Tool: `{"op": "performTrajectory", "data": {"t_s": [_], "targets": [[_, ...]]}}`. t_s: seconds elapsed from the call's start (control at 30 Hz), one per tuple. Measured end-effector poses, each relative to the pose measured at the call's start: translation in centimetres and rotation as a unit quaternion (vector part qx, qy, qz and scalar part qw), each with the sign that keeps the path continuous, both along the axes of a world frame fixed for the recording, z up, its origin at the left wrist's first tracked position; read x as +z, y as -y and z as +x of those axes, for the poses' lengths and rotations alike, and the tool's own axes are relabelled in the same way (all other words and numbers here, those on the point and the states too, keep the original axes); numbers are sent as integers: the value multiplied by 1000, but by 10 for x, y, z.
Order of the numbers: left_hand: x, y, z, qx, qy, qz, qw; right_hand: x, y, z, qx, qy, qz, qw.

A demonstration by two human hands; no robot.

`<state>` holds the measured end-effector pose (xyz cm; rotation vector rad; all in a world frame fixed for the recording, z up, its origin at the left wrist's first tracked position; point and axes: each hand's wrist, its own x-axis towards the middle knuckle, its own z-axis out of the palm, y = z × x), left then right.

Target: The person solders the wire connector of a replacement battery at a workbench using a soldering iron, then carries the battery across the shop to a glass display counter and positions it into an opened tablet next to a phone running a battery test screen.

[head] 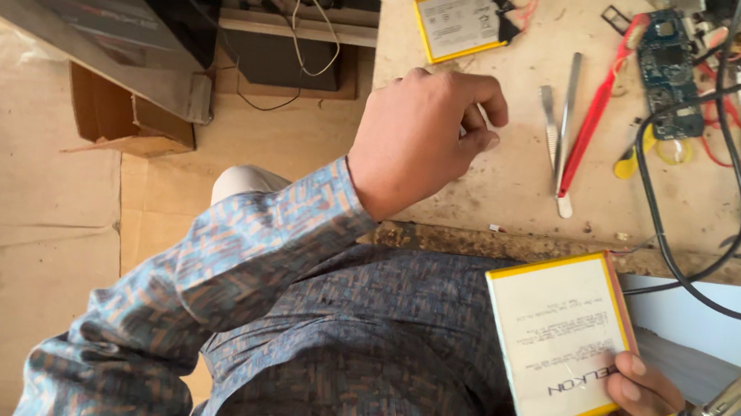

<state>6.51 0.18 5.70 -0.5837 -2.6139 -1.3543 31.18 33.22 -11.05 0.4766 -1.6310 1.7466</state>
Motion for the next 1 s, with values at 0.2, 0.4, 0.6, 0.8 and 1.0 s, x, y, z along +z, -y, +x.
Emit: {"op": "performTrajectory", "data": {"t_s": [0.2, 0.4, 0.6, 0.8, 1.0], "targets": [[-7, -6, 2, 51, -57, -39, 996, 7, 44, -21, -131, -91, 22, 987], [-9, -9, -2, 30, -83, -42, 995, 21, 45, -35, -185, -164, 214, 945], [-12, -5, 3, 34, -68, -69, 995, 23, 52, -40, -218, -176, 232, 932], [-14, 9, -4, -19, -112, -16, 993, 16, 33, -18, -75, -60, 139, 986], [-18, 19, -14, -122, -166, -48, 977, 5, -2, 17, 52, 71, 110, 990]]}}
